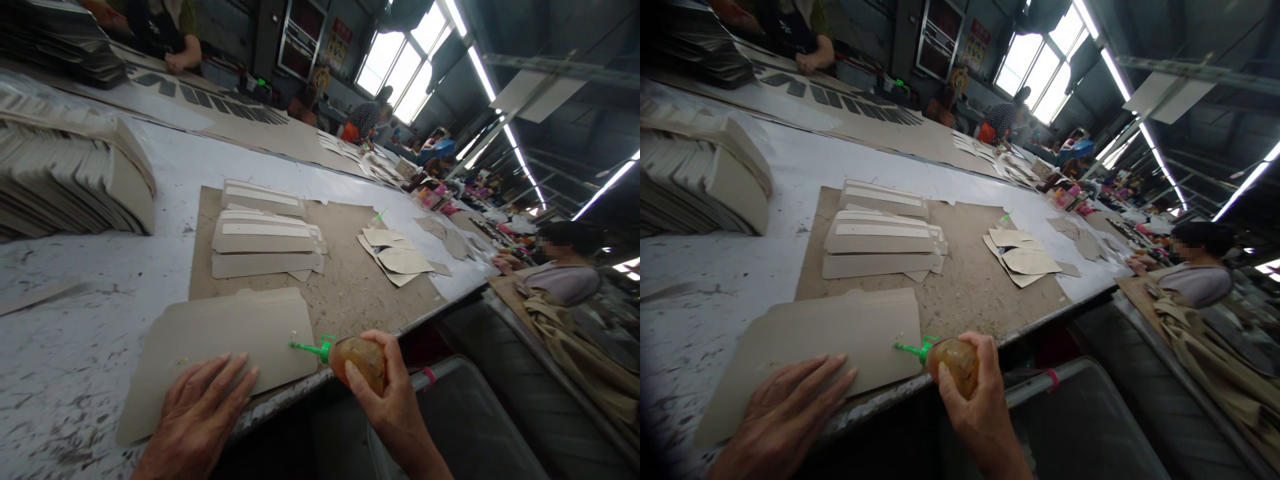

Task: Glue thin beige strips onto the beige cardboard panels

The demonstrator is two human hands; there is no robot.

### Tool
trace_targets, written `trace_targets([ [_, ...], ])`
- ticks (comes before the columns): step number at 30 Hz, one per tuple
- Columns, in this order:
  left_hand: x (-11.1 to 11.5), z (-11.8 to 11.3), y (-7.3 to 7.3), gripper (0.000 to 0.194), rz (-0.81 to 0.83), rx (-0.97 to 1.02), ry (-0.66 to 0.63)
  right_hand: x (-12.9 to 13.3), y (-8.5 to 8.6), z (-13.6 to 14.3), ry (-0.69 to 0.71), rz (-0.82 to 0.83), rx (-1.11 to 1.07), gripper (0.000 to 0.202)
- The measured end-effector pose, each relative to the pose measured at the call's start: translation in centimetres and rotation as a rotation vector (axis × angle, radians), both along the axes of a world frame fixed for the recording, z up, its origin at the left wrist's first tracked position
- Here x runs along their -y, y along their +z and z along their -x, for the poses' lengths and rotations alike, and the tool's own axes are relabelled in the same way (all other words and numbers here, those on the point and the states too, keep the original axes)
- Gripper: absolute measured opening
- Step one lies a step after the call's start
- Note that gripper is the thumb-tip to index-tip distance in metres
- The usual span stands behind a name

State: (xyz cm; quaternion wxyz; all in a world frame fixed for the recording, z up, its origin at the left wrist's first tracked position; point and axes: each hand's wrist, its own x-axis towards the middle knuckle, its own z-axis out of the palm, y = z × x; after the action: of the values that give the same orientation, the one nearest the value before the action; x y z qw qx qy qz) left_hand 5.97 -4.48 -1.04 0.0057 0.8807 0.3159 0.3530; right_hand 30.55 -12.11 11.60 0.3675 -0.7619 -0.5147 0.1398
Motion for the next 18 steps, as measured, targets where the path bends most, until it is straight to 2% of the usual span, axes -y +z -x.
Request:
trace_targets([
  [4, 0.4, -0.3, -0.2, 0.032, 0.001, 0.026, 0.027, 0.4, 1.0, 0.6, -0.13, -0.031, -0.137, 0.042],
  [8, 1.7, -1.0, -0.4, 0.031, 0.023, 0.114, 0.071, -0.2, 1.5, 1.9, -0.171, -0.079, -0.337, 0.05],
  [11, 2.3, -1.7, -0.4, 0.031, 0.037, 0.199, 0.094, -1.6, 1.5, 3.5, -0.122, -0.07, -0.334, 0.051],
  [18, 1.9, -2.0, -0.1, 0.031, -0.047, 0.229, 0.104, -5.4, 0.3, 8.2, 0.13, -0.028, -0.286, 0.041],
])
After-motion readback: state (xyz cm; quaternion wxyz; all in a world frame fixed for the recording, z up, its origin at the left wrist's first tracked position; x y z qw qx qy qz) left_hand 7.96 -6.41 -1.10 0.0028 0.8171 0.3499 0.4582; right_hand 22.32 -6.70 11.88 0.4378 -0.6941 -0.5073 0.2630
